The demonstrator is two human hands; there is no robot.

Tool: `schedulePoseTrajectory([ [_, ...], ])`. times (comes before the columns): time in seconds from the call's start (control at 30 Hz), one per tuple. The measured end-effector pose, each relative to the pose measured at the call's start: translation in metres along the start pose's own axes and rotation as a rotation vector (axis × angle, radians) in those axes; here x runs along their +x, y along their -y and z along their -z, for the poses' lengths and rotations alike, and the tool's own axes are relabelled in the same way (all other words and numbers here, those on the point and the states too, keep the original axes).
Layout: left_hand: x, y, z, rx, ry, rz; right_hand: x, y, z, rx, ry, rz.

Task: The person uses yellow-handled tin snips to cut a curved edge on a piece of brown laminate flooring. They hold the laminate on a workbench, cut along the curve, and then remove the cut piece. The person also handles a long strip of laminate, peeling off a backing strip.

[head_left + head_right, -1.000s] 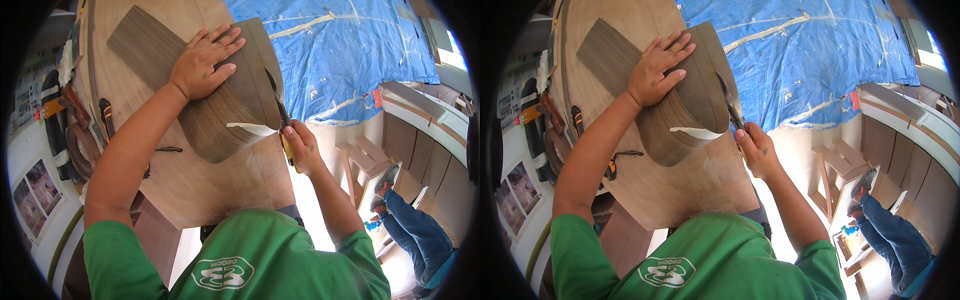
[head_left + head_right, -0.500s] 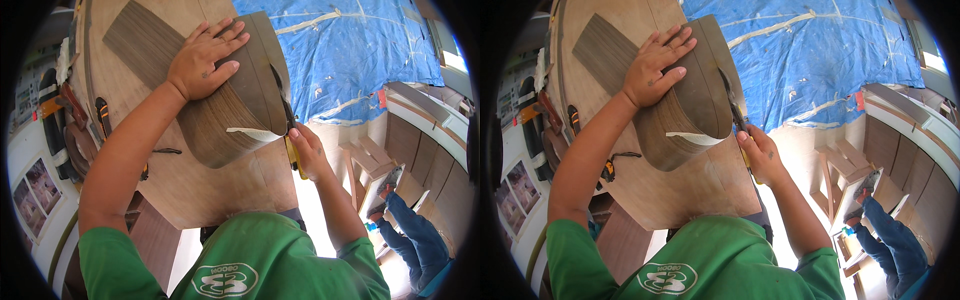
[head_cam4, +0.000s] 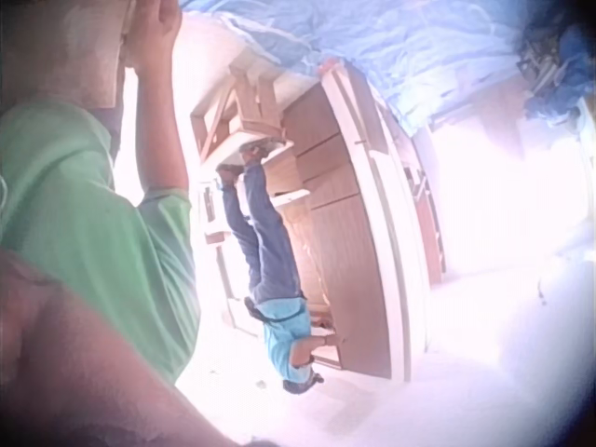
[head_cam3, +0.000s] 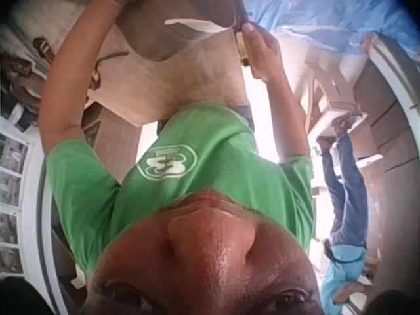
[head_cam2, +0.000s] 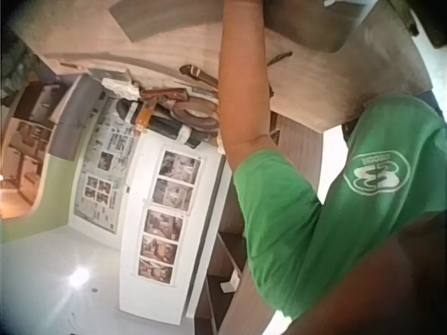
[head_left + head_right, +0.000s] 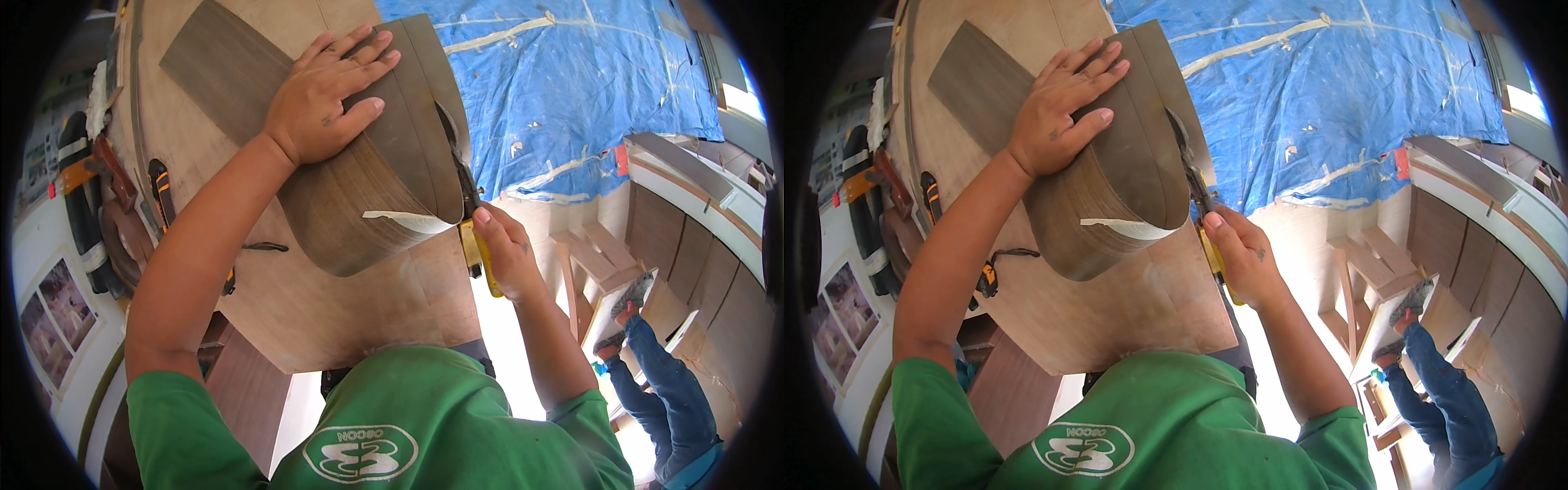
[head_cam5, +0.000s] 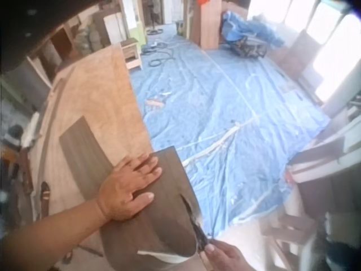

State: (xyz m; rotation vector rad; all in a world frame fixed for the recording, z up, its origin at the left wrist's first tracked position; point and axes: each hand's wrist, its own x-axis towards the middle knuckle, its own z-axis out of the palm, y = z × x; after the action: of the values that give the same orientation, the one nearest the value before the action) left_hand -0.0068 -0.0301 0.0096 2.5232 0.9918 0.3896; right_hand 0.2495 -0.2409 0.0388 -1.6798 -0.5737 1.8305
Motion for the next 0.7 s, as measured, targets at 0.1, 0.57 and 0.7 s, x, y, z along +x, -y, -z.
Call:
schedulePoseTrajectory([
  [0.1, 0.002, -0.002, -0.001, 0.0, 0.002, 0.002, 0.003, 0.003, 0.007, -0.099, 0.018, 0.001],
  [0.57, 0.01, -0.001, 0.003, 0.018, 0.055, -0.058, 0.0, 0.0, 0.003, -0.089, 0.002, 0.047],
  [0.7, 0.01, -0.001, 0.003, 0.012, 0.05, -0.061, 0.0, 0.0, 0.006, -0.166, -0.009, 0.016],
])
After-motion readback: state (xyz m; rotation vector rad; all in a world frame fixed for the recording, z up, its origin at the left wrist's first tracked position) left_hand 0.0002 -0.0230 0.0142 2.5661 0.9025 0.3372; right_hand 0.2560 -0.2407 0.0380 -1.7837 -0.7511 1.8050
